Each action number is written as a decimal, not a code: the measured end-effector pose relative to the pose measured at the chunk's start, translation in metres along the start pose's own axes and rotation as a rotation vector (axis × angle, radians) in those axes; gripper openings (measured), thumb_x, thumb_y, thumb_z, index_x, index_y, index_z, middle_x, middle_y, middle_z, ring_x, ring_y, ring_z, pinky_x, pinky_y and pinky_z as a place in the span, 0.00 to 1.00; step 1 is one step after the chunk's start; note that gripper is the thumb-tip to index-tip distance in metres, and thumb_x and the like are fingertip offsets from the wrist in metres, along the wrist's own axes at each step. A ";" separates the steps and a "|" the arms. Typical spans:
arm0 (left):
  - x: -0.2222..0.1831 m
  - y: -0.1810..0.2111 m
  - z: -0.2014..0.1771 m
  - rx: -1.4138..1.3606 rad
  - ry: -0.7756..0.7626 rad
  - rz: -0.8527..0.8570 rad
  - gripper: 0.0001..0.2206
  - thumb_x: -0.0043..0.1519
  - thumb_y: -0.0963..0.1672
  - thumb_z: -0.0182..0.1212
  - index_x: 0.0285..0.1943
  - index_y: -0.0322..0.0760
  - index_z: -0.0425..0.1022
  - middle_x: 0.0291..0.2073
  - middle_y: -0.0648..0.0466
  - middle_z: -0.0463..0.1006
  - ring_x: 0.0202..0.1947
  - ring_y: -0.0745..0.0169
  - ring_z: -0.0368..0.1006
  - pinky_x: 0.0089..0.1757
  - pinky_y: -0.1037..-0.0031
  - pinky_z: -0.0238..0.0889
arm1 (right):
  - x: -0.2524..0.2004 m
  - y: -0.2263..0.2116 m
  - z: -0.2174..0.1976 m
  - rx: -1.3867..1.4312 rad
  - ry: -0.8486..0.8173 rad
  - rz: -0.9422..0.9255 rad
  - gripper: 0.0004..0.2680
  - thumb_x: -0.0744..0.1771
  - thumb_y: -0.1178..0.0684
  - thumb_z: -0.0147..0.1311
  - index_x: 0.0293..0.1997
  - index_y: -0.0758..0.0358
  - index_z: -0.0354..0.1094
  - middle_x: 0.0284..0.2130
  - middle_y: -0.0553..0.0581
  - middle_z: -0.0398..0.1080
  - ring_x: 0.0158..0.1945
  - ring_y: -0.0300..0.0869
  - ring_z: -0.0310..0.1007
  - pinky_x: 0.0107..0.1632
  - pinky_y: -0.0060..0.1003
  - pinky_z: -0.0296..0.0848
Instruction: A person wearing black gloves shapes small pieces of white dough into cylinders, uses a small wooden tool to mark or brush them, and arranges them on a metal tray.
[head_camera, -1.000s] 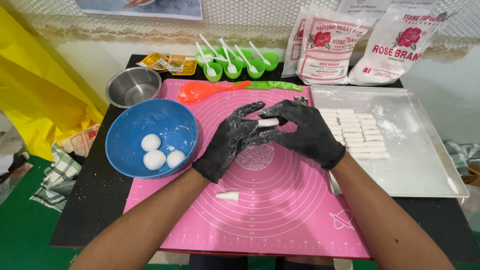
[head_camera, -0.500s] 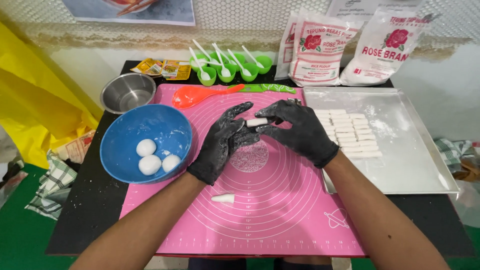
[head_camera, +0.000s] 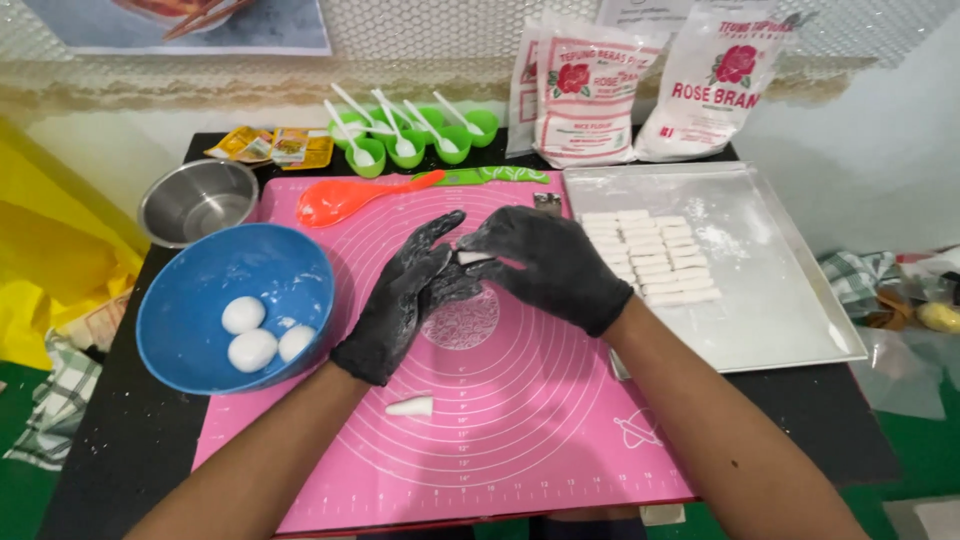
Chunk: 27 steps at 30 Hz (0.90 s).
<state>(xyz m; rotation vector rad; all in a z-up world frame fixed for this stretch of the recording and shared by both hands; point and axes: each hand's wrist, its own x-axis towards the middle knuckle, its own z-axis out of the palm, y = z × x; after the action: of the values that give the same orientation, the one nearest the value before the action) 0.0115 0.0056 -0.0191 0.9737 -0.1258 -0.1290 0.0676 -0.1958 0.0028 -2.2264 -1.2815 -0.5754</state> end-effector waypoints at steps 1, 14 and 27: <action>0.000 -0.001 0.000 -0.001 -0.005 -0.001 0.25 0.63 0.43 0.55 0.72 0.35 0.62 0.53 0.34 0.78 0.53 0.36 0.77 0.51 0.48 0.73 | 0.001 -0.003 -0.004 -0.004 0.001 0.002 0.11 0.67 0.45 0.62 0.53 0.56 0.76 0.45 0.59 0.74 0.52 0.52 0.76 0.53 0.46 0.76; 0.003 -0.001 0.003 -0.004 0.092 -0.022 0.23 0.66 0.45 0.50 0.71 0.32 0.63 0.52 0.32 0.78 0.53 0.35 0.77 0.52 0.45 0.71 | 0.005 -0.006 -0.005 -0.068 -0.176 0.085 0.12 0.68 0.41 0.57 0.54 0.51 0.73 0.44 0.53 0.72 0.52 0.50 0.75 0.52 0.48 0.74; 0.003 -0.002 0.006 0.184 0.106 0.016 0.24 0.66 0.46 0.52 0.73 0.35 0.62 0.45 0.38 0.81 0.48 0.45 0.80 0.47 0.56 0.76 | -0.002 0.007 0.006 -0.053 -0.169 0.087 0.11 0.69 0.41 0.56 0.52 0.50 0.72 0.43 0.52 0.73 0.51 0.48 0.75 0.52 0.46 0.74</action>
<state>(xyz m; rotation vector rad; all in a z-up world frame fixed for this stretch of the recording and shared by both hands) 0.0134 -0.0010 -0.0176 1.1610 -0.0485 -0.0515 0.0731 -0.1962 -0.0045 -2.4048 -1.2556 -0.3992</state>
